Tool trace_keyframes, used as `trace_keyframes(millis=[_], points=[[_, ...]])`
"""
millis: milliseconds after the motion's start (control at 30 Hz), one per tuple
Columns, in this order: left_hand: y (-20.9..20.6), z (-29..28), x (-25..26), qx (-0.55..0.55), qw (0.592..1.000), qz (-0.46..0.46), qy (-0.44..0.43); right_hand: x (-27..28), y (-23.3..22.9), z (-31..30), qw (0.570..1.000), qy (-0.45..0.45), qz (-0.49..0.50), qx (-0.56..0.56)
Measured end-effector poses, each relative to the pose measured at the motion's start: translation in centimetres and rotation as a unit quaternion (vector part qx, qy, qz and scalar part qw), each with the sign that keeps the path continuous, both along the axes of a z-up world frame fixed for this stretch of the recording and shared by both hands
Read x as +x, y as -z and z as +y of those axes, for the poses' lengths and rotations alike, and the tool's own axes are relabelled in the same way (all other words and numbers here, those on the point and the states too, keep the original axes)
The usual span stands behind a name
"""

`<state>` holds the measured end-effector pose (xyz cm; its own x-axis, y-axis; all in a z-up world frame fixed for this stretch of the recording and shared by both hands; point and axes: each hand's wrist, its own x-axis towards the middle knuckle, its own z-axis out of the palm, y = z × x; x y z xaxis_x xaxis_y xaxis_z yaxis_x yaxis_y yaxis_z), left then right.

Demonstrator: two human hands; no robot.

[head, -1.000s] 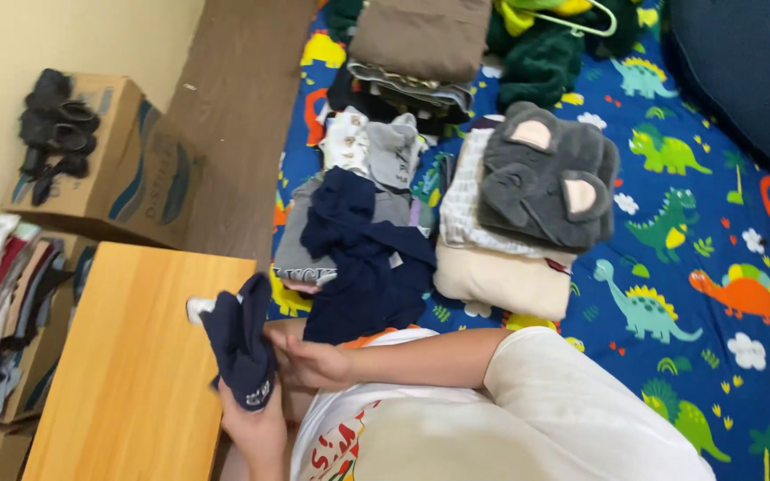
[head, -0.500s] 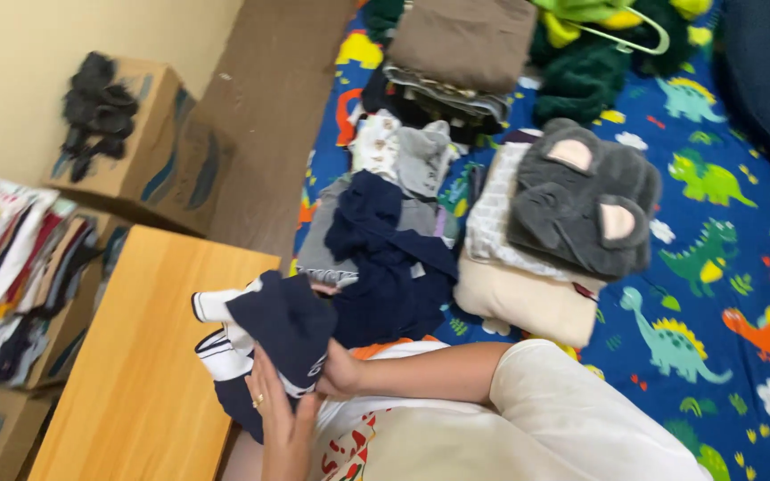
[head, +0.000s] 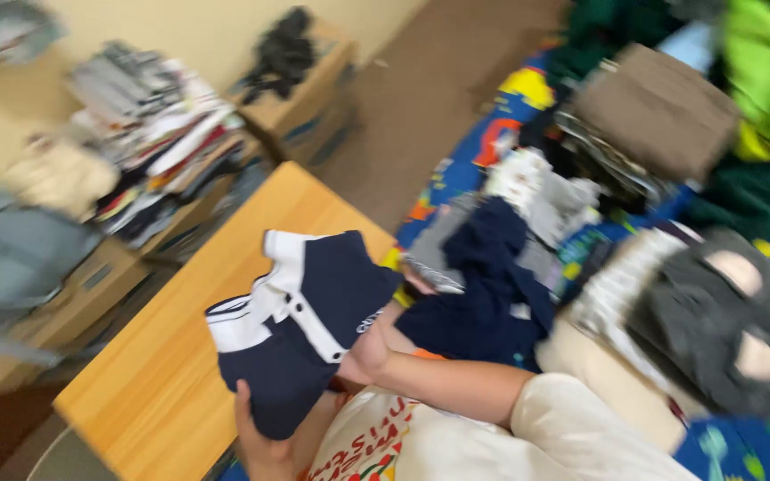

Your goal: Fold various items of clothing and organize them into a dresser drawer.

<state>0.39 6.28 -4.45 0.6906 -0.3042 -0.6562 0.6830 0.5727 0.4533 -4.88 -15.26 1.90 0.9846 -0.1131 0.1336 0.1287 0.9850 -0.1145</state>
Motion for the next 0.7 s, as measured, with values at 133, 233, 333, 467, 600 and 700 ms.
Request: trace_keyframes(millis=[133,233,333,467,600,700], points=[[-3.7,0.9,1.2,0.041,0.996,-0.079,-0.016,2.2,1.3,-0.3,0.989,-0.017,0.143,-0.022],[-6.7,1.5,3.1,0.064,0.986,-0.152,-0.02,3.8,0.5,-3.0,0.985,-0.048,0.167,-0.016],[-6.6,2.7,5.0,0.136,0.97,-0.201,-0.033,5.6,2.4,-5.6,0.986,-0.11,0.125,-0.002],[-3.8,3.5,6.7,0.201,0.963,-0.182,0.003,6.9,8.9,-7.6,0.952,-0.133,0.235,-0.142],[2.8,5.3,7.0,0.25,0.949,-0.18,0.073,7.7,8.5,-6.6,0.804,-0.107,0.268,-0.52],[2.5,4.8,6.9,0.309,0.929,-0.193,0.062,7.9,9.0,-6.6,0.791,-0.078,0.319,-0.516]])
